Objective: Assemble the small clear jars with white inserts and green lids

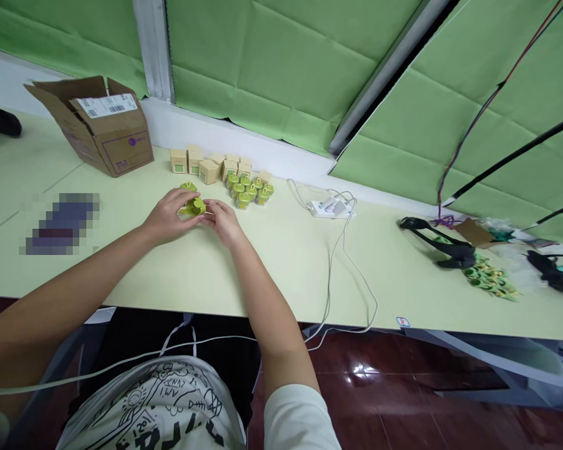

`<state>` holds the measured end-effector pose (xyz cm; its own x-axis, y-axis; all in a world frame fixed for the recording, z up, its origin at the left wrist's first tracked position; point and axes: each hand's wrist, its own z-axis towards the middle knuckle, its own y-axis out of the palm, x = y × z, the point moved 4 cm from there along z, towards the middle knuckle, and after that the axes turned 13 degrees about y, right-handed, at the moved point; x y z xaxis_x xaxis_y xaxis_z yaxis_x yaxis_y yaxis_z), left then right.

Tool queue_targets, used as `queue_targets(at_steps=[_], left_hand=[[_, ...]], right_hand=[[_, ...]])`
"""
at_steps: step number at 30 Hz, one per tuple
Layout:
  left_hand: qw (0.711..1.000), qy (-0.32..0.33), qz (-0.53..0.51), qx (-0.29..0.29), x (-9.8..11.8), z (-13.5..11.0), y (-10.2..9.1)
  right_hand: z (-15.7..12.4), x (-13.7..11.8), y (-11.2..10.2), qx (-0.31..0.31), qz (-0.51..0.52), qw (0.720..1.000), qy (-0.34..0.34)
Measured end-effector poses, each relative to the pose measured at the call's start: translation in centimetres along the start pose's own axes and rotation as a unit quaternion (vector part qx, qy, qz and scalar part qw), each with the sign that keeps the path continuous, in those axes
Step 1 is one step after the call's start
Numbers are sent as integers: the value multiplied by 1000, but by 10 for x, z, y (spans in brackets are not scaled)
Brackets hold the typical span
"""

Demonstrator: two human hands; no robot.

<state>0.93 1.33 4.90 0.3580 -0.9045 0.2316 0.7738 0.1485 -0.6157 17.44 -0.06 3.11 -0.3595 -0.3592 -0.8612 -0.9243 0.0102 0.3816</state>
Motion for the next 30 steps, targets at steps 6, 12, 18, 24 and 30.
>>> queue_targets(at_steps=[6,12,18,24,30], left_hand=[[1000,3,-7,-8,1,0,0],[1000,-3,-23,-12,-3,-3,3],[999,-23,-34,-11,-8,-6,7],[996,-65,-65,-4,-5,-4,8],[996,-34,-77,20,4,0,1]], right_hand=[[1,-3,-6,6,-29,1000,7],[4,-3,-12,12,-28,1000,3],[5,1,-12,15,-17,1000,8],[5,-1,-12,27,6,1000,4],[8,-3,-18,55,28,998,11]])
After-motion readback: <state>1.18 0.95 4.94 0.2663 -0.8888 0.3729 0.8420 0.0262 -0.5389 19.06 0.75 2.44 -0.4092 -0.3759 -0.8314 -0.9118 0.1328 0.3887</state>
